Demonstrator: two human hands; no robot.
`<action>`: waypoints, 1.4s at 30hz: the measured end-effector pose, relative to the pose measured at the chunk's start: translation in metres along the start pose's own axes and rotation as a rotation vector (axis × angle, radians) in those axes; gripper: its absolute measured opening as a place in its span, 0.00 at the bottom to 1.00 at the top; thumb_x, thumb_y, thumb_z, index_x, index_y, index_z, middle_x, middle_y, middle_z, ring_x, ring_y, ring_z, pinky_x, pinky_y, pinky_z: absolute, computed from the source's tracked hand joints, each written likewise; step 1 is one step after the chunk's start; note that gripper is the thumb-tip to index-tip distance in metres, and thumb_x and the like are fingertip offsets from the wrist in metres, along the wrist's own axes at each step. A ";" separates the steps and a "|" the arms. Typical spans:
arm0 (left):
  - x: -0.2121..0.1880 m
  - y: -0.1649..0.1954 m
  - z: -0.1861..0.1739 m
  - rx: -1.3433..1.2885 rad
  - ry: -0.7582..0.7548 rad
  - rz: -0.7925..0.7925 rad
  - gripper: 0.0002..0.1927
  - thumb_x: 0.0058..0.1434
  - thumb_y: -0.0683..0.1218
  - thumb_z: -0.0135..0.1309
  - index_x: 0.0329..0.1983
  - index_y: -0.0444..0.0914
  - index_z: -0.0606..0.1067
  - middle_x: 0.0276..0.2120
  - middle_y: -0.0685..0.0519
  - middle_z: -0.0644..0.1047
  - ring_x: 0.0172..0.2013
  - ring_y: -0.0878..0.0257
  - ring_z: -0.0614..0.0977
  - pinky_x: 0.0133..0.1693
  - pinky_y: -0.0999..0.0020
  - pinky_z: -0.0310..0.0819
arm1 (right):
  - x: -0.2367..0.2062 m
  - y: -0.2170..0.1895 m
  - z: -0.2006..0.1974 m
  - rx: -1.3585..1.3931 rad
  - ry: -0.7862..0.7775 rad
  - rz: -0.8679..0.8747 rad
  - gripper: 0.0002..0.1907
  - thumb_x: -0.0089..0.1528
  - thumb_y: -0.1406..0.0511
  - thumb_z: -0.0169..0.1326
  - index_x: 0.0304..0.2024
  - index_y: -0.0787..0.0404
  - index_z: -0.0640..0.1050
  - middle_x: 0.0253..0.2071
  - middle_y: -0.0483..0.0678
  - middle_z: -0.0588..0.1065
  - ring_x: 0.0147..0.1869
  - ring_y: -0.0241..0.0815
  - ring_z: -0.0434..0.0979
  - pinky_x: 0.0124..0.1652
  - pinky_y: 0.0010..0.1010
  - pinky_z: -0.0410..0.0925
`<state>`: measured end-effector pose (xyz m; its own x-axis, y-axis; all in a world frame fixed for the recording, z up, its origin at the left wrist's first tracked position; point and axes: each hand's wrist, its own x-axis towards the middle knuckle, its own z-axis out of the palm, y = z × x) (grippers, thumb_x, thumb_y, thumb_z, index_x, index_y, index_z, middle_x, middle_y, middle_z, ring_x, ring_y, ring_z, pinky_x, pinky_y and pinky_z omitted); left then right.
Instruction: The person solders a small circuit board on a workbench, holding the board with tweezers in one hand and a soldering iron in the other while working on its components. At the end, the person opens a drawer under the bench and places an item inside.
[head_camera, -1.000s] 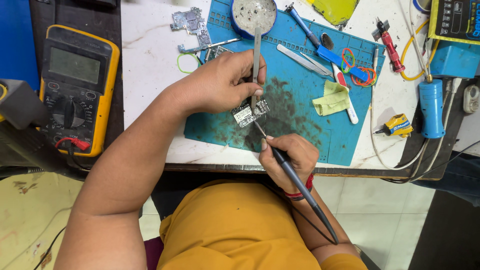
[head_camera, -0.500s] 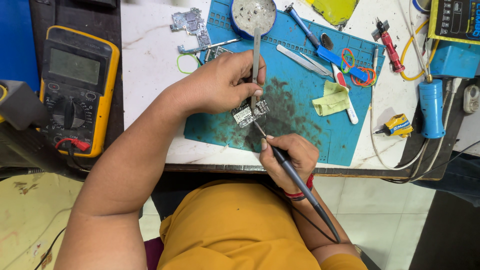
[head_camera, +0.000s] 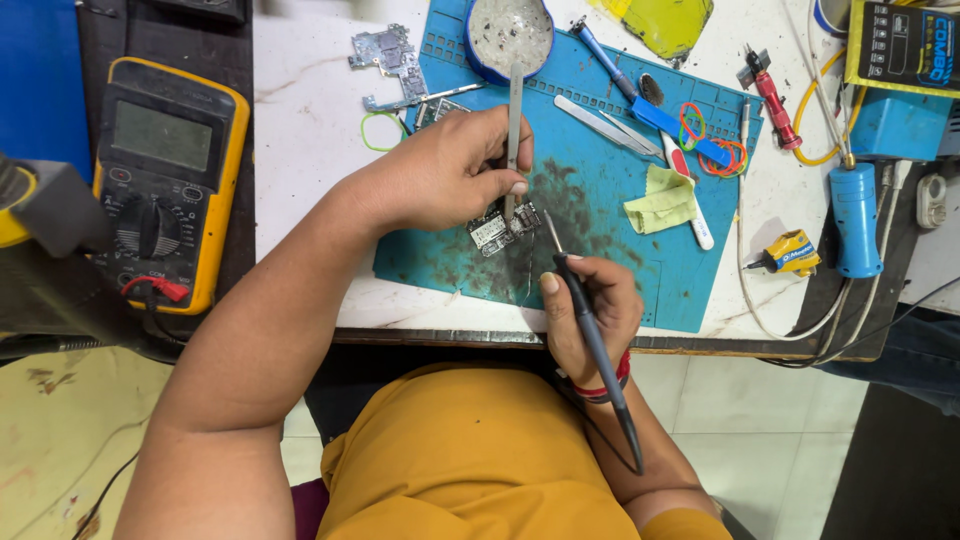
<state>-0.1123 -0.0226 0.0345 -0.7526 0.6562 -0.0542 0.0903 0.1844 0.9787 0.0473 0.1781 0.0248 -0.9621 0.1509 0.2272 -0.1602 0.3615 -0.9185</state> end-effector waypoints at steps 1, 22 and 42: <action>0.000 -0.001 0.001 -0.005 0.005 0.005 0.10 0.63 0.39 0.58 0.44 0.36 0.70 0.32 0.52 0.82 0.34 0.64 0.84 0.36 0.69 0.76 | 0.002 -0.002 -0.001 0.034 -0.006 0.029 0.11 0.66 0.72 0.61 0.47 0.66 0.73 0.35 0.45 0.77 0.36 0.26 0.73 0.36 0.19 0.66; 0.000 0.003 0.002 0.050 -0.003 0.004 0.11 0.63 0.41 0.60 0.44 0.37 0.71 0.29 0.53 0.79 0.29 0.64 0.79 0.32 0.68 0.72 | 0.015 -0.016 -0.006 -0.141 -0.158 -0.063 0.04 0.58 0.74 0.60 0.34 0.66 0.77 0.27 0.47 0.75 0.28 0.32 0.73 0.30 0.23 0.64; -0.006 0.009 -0.005 -0.195 0.008 -0.069 0.10 0.66 0.39 0.56 0.46 0.38 0.68 0.32 0.55 0.79 0.23 0.70 0.80 0.24 0.74 0.74 | 0.003 0.004 -0.003 0.081 0.012 0.035 0.08 0.66 0.74 0.60 0.45 0.64 0.74 0.39 0.44 0.73 0.35 0.28 0.69 0.36 0.19 0.63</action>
<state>-0.1104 -0.0284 0.0444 -0.7580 0.6409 -0.1212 -0.0888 0.0827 0.9926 0.0446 0.1828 0.0228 -0.9648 0.1734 0.1977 -0.1442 0.2799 -0.9491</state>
